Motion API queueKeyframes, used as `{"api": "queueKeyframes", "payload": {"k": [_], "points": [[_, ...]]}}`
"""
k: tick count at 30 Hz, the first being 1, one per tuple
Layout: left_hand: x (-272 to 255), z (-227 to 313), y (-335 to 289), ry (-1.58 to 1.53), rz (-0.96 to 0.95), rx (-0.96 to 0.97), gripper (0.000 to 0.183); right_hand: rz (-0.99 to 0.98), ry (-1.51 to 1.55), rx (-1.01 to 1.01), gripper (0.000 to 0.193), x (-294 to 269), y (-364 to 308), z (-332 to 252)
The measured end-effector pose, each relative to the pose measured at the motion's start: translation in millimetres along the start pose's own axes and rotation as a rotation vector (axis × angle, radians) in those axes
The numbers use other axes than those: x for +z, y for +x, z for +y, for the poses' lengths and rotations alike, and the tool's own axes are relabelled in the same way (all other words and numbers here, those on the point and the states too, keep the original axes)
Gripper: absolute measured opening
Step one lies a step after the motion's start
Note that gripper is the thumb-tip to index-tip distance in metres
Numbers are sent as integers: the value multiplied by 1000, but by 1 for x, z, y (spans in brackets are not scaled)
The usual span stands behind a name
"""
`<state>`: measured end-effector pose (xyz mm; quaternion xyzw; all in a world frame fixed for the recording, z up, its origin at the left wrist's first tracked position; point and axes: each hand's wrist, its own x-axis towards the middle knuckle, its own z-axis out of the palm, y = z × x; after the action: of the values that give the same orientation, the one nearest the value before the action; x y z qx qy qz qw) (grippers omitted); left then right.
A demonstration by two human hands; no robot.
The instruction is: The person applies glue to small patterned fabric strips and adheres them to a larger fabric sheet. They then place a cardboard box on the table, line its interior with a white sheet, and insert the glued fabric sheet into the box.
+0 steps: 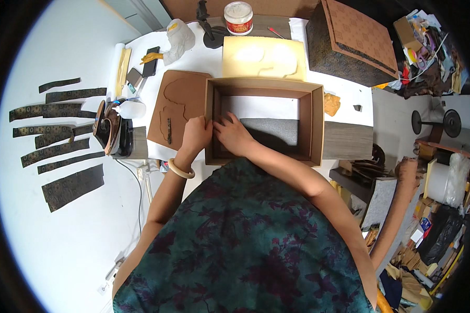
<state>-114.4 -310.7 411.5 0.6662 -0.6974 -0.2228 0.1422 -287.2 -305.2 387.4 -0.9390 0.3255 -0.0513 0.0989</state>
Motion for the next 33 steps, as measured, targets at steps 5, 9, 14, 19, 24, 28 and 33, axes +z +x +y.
{"api": "queueKeyframes", "payload": {"k": [5,9,14,19,24,28,33], "points": [[-5,7,5,9,-53,-50,32,-92,127,91,47,-4,-7,8],[-23,37,0,209,-164,-178,34,432,118,413,50,-83,-72,38],[8,154,8,-248,126,619,62,450,132,1154,65,-116,-186,89],[140,214,37,25,-371,710,104,228,436,1211,52,-64,-224,103],[158,221,43,15,-398,700,112,293,362,1098,22,-60,-221,102],[147,226,42,67,-414,642,112,375,508,1025,20,-69,-226,103],[146,219,41,-9,-492,609,117,285,543,1092,27,-85,-221,102]]}}
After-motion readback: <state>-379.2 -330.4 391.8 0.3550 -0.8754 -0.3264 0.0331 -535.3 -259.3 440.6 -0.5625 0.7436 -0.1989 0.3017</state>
